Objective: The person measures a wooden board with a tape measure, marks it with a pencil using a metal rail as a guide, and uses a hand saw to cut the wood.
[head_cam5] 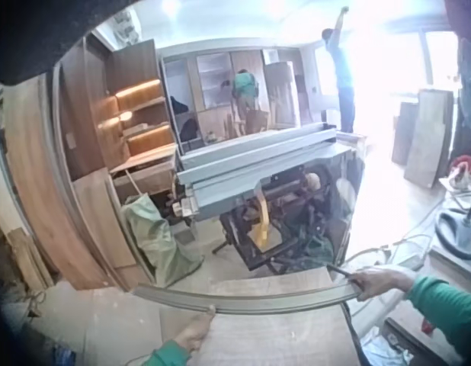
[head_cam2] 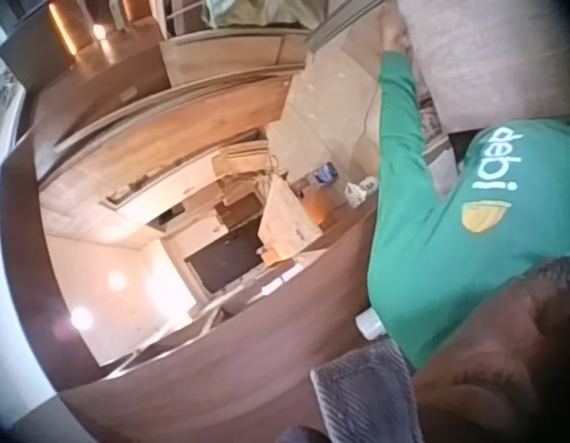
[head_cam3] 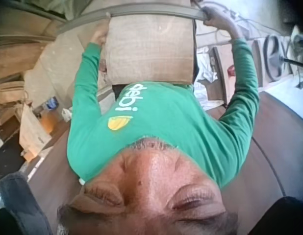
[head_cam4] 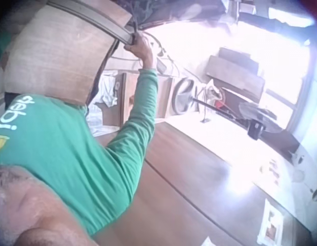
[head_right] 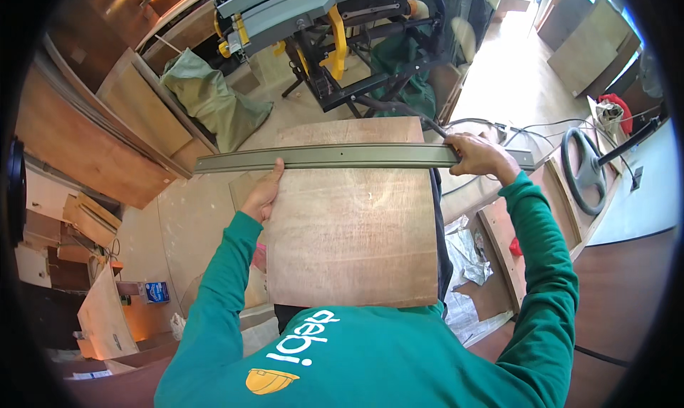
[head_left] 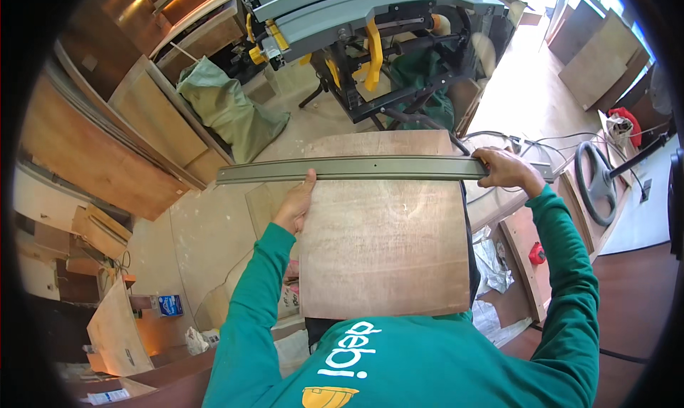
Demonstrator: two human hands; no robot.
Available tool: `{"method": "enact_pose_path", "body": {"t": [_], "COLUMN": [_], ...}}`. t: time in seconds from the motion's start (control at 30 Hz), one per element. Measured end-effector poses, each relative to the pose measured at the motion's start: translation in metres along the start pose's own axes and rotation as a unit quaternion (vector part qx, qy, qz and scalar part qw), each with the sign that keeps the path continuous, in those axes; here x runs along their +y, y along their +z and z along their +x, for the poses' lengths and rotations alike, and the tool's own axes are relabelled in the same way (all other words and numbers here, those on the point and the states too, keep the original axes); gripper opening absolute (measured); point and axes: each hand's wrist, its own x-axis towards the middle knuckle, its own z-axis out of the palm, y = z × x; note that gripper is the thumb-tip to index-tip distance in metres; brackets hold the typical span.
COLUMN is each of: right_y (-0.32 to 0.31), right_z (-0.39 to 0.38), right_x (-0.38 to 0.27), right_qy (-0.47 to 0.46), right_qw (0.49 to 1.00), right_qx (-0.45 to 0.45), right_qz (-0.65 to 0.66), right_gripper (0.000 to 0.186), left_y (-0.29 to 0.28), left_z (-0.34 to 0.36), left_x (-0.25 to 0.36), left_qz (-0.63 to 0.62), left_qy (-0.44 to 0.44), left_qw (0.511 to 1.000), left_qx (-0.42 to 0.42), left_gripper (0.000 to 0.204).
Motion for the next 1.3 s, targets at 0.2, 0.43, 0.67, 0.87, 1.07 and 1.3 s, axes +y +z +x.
{"method": "enact_pose_path", "body": {"t": [0.2,0.43,0.67,0.87,1.07,1.3], "right_y": [0.022,0.008,0.000,-0.001,0.004,-0.019], "right_z": [0.034,0.037,0.037,0.048,0.048,0.057], "right_x": [-0.002,-0.009,-0.020,-0.018,-0.014,-0.034], "right_qy": [-0.036,-0.001,0.027,0.030,0.003,-0.015], "right_qw": [0.999,0.999,0.993,0.994,0.994,0.990], "right_qx": [0.002,0.021,0.047,0.016,0.053,0.070], "right_qz": [0.040,0.038,0.100,0.104,0.099,0.120], "right_gripper": [0.070,0.076,0.075,0.073,0.068,0.069], "left_y": [0.017,0.020,0.021,0.026,0.020,0.014], "left_z": [0.019,0.019,0.025,0.024,0.015,0.002], "left_x": [0.015,0.007,0.046,0.053,0.033,0.064], "left_qz": [0.136,0.077,-0.129,-0.171,-0.183,-0.188], "left_qy": [-0.019,0.045,0.098,0.087,0.144,0.174], "left_qw": [0.984,0.986,0.975,0.971,0.956,0.956], "left_qx": [0.117,0.144,0.151,0.143,0.178,0.143], "left_gripper": [0.083,0.070,0.041,0.031,0.030,0.032]}}
